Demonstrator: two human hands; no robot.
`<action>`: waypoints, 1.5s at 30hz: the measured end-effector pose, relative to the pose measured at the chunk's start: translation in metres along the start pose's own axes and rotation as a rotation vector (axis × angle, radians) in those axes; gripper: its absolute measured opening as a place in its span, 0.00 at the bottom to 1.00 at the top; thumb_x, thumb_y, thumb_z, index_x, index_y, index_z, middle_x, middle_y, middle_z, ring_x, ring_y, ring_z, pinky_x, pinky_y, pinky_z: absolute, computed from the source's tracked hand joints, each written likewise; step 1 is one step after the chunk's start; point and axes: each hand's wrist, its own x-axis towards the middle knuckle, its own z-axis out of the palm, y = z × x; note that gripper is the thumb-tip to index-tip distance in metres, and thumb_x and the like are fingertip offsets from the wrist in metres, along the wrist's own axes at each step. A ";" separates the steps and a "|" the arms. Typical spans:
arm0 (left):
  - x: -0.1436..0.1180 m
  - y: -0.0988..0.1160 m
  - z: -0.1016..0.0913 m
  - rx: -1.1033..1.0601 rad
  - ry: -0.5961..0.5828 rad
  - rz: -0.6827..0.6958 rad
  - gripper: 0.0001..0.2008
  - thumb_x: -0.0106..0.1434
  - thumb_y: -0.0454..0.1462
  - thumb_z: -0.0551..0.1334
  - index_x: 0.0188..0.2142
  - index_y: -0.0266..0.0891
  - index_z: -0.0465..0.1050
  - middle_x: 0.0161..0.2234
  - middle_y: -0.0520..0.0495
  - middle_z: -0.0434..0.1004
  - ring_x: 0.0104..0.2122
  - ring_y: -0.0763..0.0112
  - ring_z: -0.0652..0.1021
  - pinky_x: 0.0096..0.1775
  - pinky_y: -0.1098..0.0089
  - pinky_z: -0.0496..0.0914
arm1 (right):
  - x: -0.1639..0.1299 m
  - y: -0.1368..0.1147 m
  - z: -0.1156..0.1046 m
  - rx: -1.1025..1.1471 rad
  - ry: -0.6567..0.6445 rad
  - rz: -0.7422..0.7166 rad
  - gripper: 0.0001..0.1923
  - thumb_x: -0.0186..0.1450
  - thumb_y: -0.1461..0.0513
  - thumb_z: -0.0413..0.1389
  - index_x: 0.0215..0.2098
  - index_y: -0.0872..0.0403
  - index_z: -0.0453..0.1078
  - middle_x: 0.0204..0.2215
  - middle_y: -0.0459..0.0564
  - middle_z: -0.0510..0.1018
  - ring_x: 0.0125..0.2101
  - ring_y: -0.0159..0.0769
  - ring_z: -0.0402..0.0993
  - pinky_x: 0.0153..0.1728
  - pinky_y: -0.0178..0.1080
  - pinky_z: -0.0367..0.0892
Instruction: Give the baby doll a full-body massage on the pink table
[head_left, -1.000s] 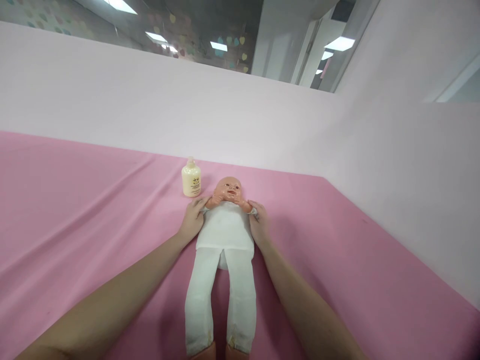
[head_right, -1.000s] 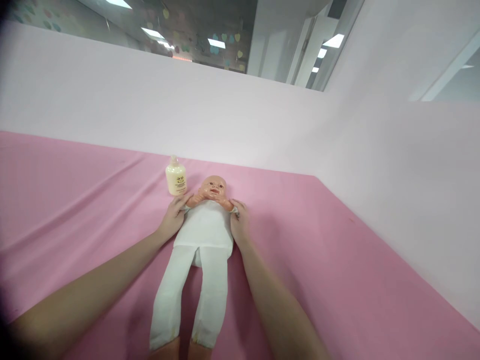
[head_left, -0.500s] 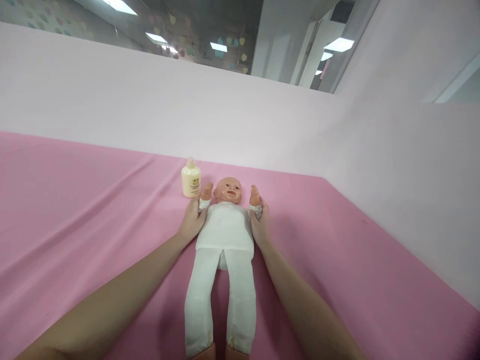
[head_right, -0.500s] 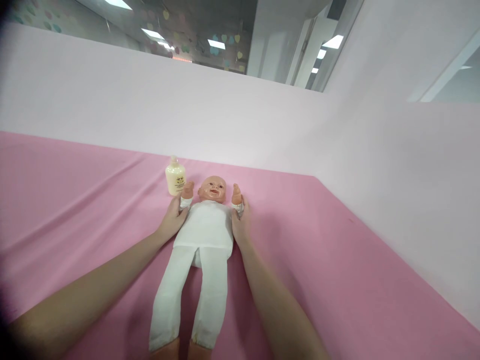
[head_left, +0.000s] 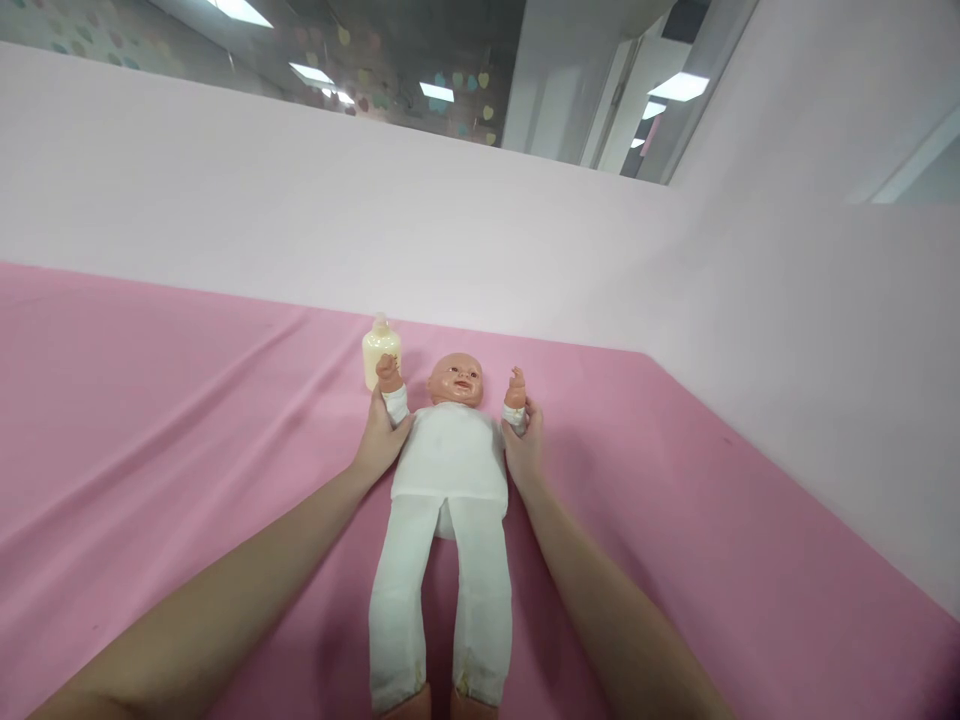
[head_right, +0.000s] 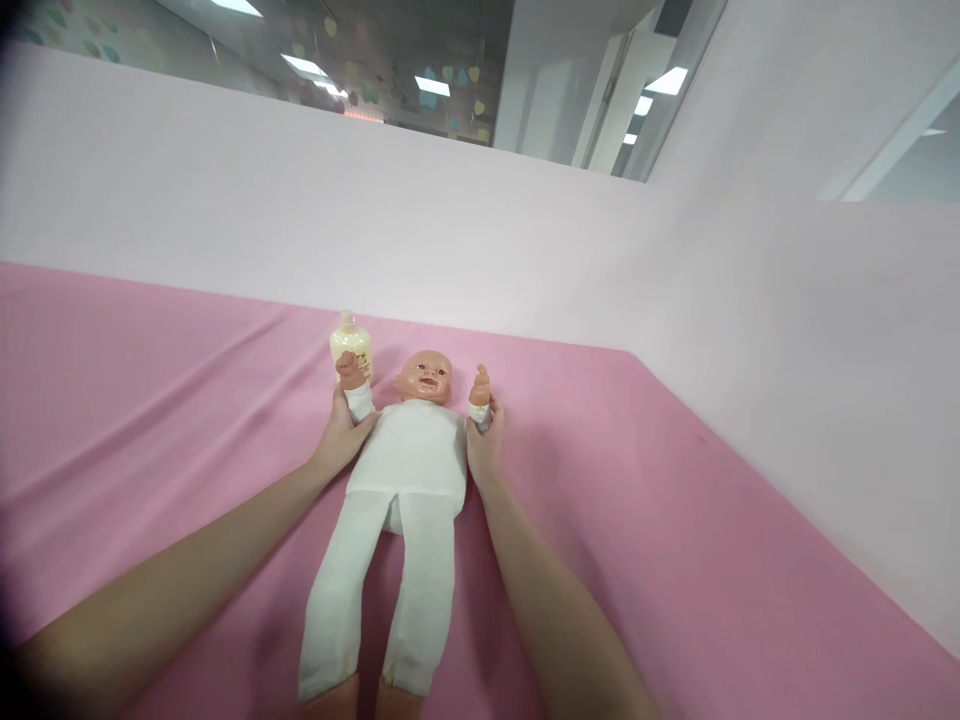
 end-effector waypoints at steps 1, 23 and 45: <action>0.000 0.000 0.000 -0.001 -0.002 0.003 0.38 0.61 0.38 0.63 0.67 0.44 0.47 0.59 0.38 0.63 0.58 0.55 0.69 0.59 0.52 0.65 | -0.001 -0.002 0.000 0.003 -0.014 0.000 0.27 0.59 0.61 0.58 0.56 0.51 0.64 0.52 0.54 0.74 0.49 0.41 0.73 0.51 0.46 0.68; 0.000 -0.010 0.001 0.180 -0.132 0.144 0.34 0.55 0.24 0.49 0.58 0.45 0.73 0.54 0.45 0.71 0.58 0.61 0.71 0.63 0.56 0.62 | 0.003 0.019 0.003 0.073 -0.182 -0.159 0.19 0.55 0.68 0.47 0.41 0.50 0.73 0.50 0.49 0.77 0.53 0.39 0.71 0.59 0.50 0.62; 0.002 0.003 0.001 0.055 0.005 -0.015 0.25 0.62 0.33 0.58 0.59 0.40 0.60 0.51 0.41 0.71 0.52 0.58 0.73 0.56 0.54 0.68 | 0.002 0.013 0.001 -0.037 -0.066 0.012 0.33 0.61 0.58 0.56 0.63 0.51 0.57 0.58 0.56 0.70 0.56 0.44 0.69 0.57 0.49 0.65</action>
